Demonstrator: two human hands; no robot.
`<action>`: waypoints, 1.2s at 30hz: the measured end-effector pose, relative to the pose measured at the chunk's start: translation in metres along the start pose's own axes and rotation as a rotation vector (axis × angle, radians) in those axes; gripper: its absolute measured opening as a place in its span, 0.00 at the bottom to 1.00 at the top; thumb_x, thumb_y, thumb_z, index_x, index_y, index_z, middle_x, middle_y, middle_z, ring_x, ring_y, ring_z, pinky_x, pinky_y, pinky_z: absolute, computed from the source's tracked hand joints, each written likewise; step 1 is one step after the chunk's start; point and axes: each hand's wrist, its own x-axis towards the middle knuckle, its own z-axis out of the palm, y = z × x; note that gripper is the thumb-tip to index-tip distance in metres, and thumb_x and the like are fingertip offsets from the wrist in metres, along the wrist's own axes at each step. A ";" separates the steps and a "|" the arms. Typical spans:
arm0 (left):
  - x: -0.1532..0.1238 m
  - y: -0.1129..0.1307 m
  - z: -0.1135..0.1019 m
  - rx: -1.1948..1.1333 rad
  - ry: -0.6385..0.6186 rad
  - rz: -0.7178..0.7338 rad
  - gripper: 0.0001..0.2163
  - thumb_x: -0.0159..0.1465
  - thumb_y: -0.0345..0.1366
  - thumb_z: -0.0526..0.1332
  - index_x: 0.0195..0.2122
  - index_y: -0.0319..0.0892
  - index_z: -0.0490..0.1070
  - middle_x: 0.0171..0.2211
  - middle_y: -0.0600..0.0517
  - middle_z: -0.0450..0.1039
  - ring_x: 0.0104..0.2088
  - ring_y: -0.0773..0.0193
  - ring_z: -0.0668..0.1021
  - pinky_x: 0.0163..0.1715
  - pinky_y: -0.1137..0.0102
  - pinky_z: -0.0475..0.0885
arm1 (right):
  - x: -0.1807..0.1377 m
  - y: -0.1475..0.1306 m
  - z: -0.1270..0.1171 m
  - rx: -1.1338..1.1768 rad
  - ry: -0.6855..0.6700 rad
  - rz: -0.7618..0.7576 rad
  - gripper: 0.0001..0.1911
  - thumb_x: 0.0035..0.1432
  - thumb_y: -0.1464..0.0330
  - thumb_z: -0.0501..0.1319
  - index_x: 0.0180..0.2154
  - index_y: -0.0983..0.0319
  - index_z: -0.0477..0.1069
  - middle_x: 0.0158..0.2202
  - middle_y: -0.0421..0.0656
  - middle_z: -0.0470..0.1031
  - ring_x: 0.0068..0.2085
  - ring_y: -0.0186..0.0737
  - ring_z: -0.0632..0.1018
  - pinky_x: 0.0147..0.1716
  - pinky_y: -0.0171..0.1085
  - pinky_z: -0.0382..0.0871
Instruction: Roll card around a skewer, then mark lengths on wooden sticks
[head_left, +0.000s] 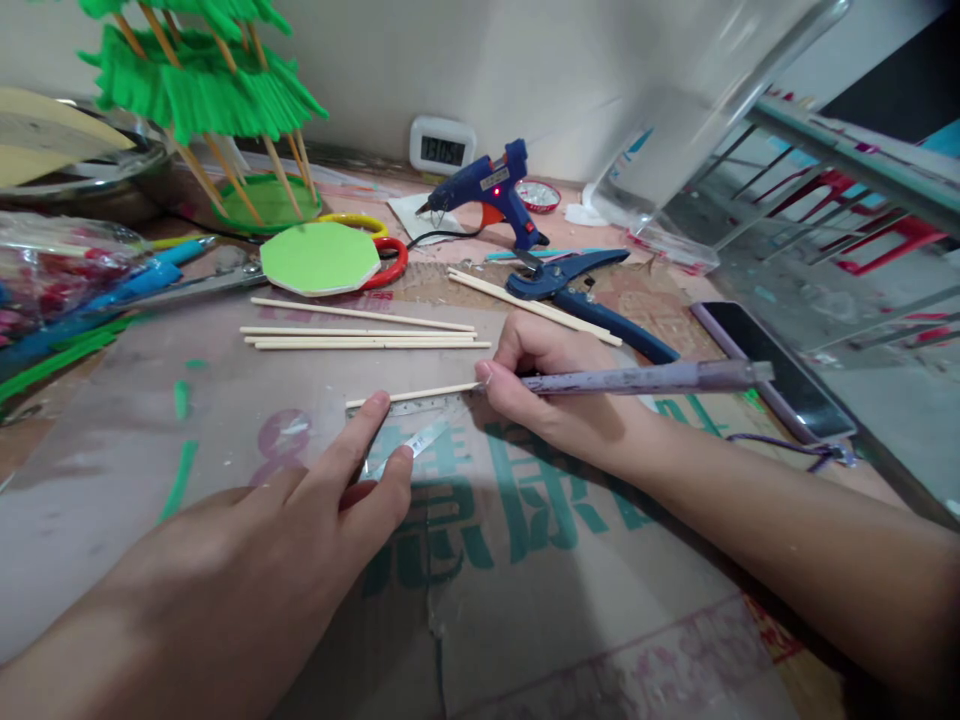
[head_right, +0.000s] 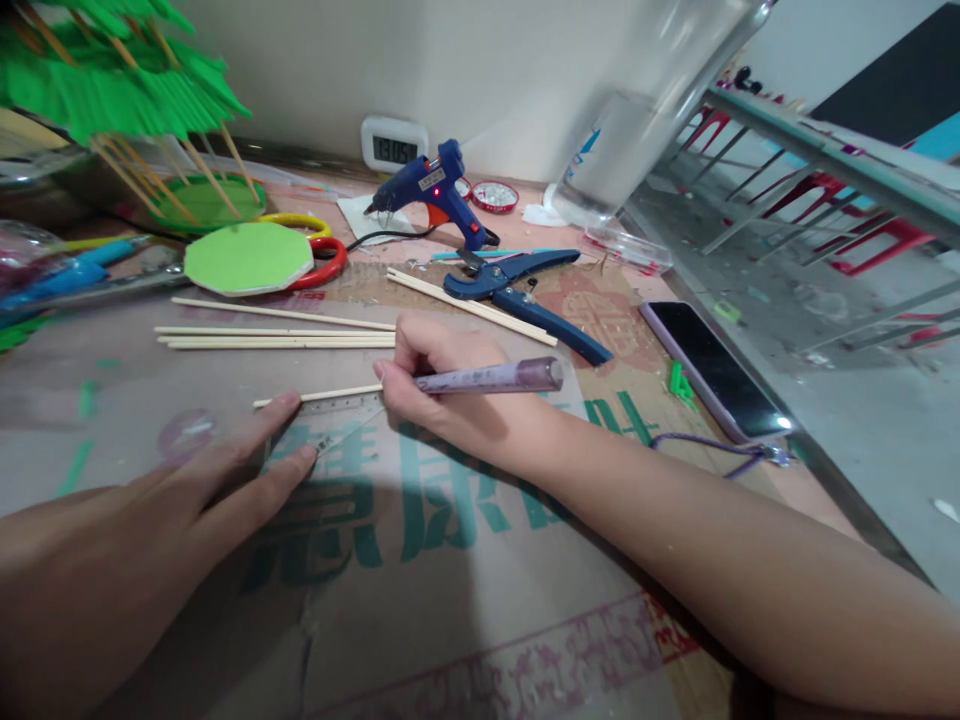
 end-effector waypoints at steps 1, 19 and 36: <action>-0.001 -0.001 0.001 -0.013 0.001 -0.002 0.29 0.61 0.23 0.47 0.64 0.48 0.60 0.76 0.45 0.38 0.57 0.41 0.77 0.41 0.54 0.81 | 0.000 0.000 0.000 0.001 0.003 -0.002 0.19 0.63 0.56 0.63 0.27 0.57 0.62 0.21 0.37 0.71 0.23 0.36 0.68 0.24 0.37 0.60; -0.002 0.000 0.002 -0.093 -0.013 -0.031 0.32 0.60 0.25 0.48 0.67 0.51 0.56 0.75 0.48 0.43 0.60 0.39 0.75 0.47 0.49 0.79 | 0.001 0.000 0.000 -0.020 0.016 -0.039 0.15 0.64 0.64 0.61 0.27 0.58 0.59 0.20 0.36 0.68 0.22 0.33 0.67 0.24 0.35 0.58; 0.010 0.007 -0.009 -0.019 -0.029 -0.112 0.29 0.59 0.21 0.50 0.59 0.49 0.71 0.71 0.44 0.57 0.41 0.45 0.85 0.30 0.56 0.82 | 0.000 0.005 0.002 0.082 0.038 -0.065 0.14 0.65 0.62 0.62 0.29 0.57 0.62 0.21 0.35 0.69 0.20 0.34 0.68 0.21 0.35 0.60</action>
